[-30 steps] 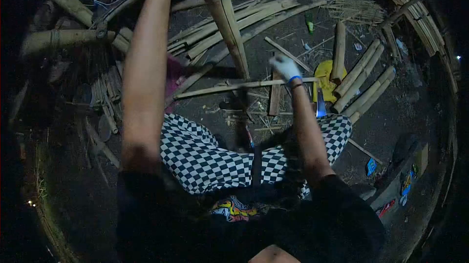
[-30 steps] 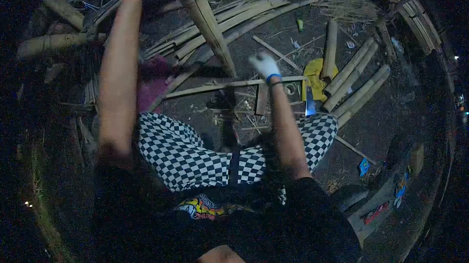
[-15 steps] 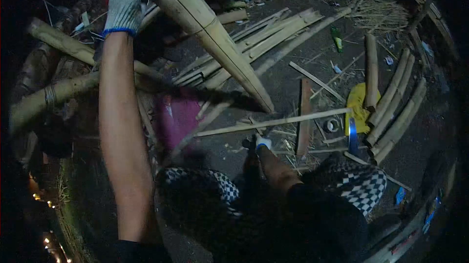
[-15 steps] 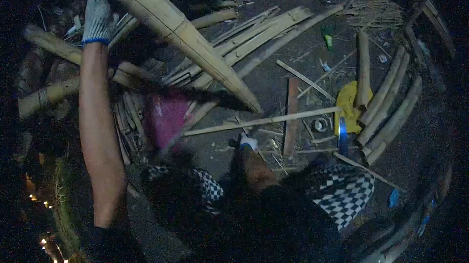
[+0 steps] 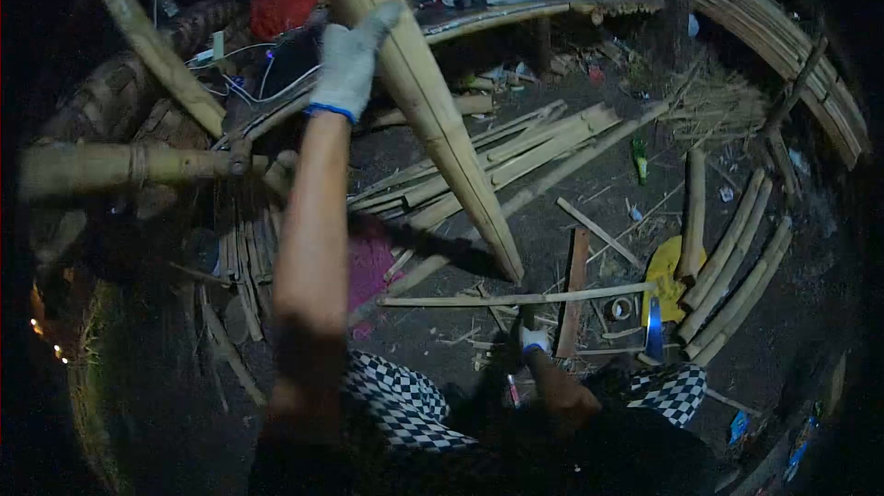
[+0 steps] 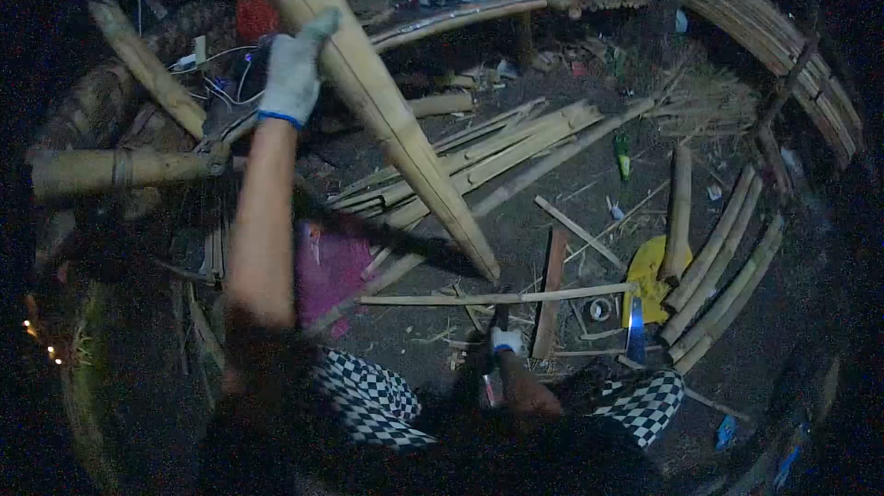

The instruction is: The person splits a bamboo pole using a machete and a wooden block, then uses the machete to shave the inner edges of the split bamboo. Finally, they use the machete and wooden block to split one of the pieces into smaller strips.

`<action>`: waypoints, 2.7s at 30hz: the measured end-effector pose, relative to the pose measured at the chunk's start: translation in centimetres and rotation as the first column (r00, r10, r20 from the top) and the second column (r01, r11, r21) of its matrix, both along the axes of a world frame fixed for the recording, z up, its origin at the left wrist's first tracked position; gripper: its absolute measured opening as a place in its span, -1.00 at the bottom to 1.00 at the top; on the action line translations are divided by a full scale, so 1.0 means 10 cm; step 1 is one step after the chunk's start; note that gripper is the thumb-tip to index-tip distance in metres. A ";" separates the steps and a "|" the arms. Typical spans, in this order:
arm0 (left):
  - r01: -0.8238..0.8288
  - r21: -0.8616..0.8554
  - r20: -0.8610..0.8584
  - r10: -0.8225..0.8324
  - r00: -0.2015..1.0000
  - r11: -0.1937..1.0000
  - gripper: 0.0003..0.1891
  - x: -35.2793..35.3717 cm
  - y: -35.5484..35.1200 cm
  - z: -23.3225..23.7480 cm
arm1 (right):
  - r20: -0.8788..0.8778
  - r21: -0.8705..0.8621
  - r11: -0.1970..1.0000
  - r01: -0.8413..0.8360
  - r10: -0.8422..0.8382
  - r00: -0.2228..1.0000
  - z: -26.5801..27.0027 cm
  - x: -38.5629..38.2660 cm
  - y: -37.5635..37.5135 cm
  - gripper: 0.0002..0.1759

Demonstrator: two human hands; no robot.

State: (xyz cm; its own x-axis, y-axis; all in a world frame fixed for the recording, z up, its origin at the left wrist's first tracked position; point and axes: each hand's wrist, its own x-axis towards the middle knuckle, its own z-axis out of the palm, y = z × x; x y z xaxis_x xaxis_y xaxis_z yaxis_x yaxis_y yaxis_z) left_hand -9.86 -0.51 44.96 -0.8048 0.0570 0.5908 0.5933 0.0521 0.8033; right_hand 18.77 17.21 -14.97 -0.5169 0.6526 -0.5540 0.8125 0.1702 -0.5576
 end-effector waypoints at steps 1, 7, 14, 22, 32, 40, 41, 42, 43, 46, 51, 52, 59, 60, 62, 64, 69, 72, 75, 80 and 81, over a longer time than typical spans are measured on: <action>-0.030 -0.072 0.043 0.033 0.999 0.997 -0.30 0.10 0.01 0.02 | -0.010 0.007 0.991 -0.132 0.132 0.991 0.15 0.08 0.24 -0.24; 0.012 -0.097 0.147 0.003 0.989 0.995 -0.37 0.83 0.25 0.19 | 0.326 0.154 0.211 -0.965 0.912 0.251 1.94 0.11 1.24 -0.50; 0.098 -0.074 0.122 -0.089 0.989 0.992 -0.37 1.01 0.48 0.10 | -0.702 0.391 0.857 -0.335 0.513 0.494 4.83 0.32 0.97 -0.70; 0.187 -0.036 0.083 -0.184 0.979 0.982 -0.53 1.48 0.62 -0.05 | -0.905 0.369 0.919 -0.142 0.390 0.171 6.50 0.27 0.36 -0.81; 0.226 0.042 -0.004 -0.226 0.974 0.973 -0.20 1.88 0.72 -0.10 | -0.744 0.669 0.738 0.090 0.664 0.081 6.79 0.10 0.08 -0.81; 0.090 -0.092 -0.171 -0.104 0.980 0.992 -0.20 1.79 0.70 -0.23 | -0.734 0.679 0.730 0.080 0.674 0.081 6.84 0.18 0.00 -0.81; 0.087 -0.093 -0.171 -0.102 0.980 0.992 -0.20 1.79 0.71 -0.24 | -0.730 0.683 0.727 0.071 0.674 0.117 6.85 0.17 0.00 -0.82; 0.172 -0.035 -0.036 -0.173 0.984 0.985 -0.19 1.78 0.73 -0.26 | -0.731 0.681 0.728 0.071 0.673 0.114 6.86 0.17 -0.01 -0.82; 0.246 0.034 0.095 -0.248 0.964 0.969 -0.17 1.77 0.74 -0.28 | -0.711 0.703 0.707 0.083 0.693 0.122 6.86 0.17 0.00 -0.82; 0.068 -0.127 -0.168 -0.089 0.982 0.990 -0.15 1.71 0.78 -0.37 | -0.694 0.720 0.685 0.110 0.712 0.107 6.88 0.17 -0.03 -0.83; -0.196 -0.095 -0.591 0.104 0.800 0.976 -0.67 1.55 0.87 -0.55 | -0.656 0.754 0.626 0.200 0.737 0.162 6.86 0.17 -0.04 -0.82; -0.191 -0.027 -0.643 0.129 0.755 0.981 -0.66 1.58 0.88 -0.50 | -0.663 0.748 0.635 0.194 0.733 0.156 6.86 0.16 -0.03 -0.82; 0.326 0.216 0.064 -0.346 0.936 0.920 -0.20 1.81 0.76 -0.32 | -0.723 0.688 0.699 0.195 0.683 0.100 6.78 0.06 0.12 -0.82; 0.334 0.220 0.051 -0.353 0.934 0.917 -0.21 1.89 0.76 -0.21 | -0.729 0.684 0.709 0.171 0.672 0.129 6.79 0.09 0.11 -0.81; 0.344 0.221 0.036 -0.361 0.932 0.912 -0.21 1.86 0.81 -0.21 | -0.723 0.689 0.701 0.184 0.681 0.115 6.81 0.13 0.06 -0.80; 0.274 0.215 0.006 -0.282 0.959 0.937 -0.20 1.70 0.90 -0.35 | -0.719 0.694 0.701 0.160 0.681 0.137 6.84 0.16 0.04 -0.79; 0.215 0.043 -0.098 -0.210 0.973 0.976 -0.19 1.73 0.86 -0.38 | -0.712 0.702 0.694 0.159 0.687 0.143 6.83 0.14 0.04 -0.79; 0.098 -0.164 -0.152 -0.124 0.981 0.982 -0.21 1.64 0.89 -0.50 | -0.711 0.703 0.694 0.156 0.686 0.151 6.82 0.14 0.05 -0.80; 0.151 -0.094 -0.217 -0.168 0.962 0.984 -0.23 1.55 0.90 -0.59 | -0.691 0.722 0.670 0.173 0.710 0.131 6.85 0.16 0.04 -0.80; 0.036 -0.218 -0.292 -0.100 0.951 0.975 -0.26 1.49 0.86 -0.62 | -0.581 0.812 0.536 0.231 0.782 0.225 6.92 0.18 0.03 -0.79; 0.013 -0.258 -0.304 -0.094 0.948 0.966 -0.27 1.51 0.85 -0.55 | -0.580 0.813 0.537 0.226 0.781 0.230 6.91 0.17 0.05 -0.79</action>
State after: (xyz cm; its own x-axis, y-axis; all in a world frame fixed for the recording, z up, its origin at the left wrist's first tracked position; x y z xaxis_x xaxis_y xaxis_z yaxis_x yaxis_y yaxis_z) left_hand 5.20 8.02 39.49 -0.5747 0.2733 0.7714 0.8184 0.1879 0.5431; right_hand 20.43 17.68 54.13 -0.4962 0.1227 0.8595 -0.3023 0.9036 -0.3035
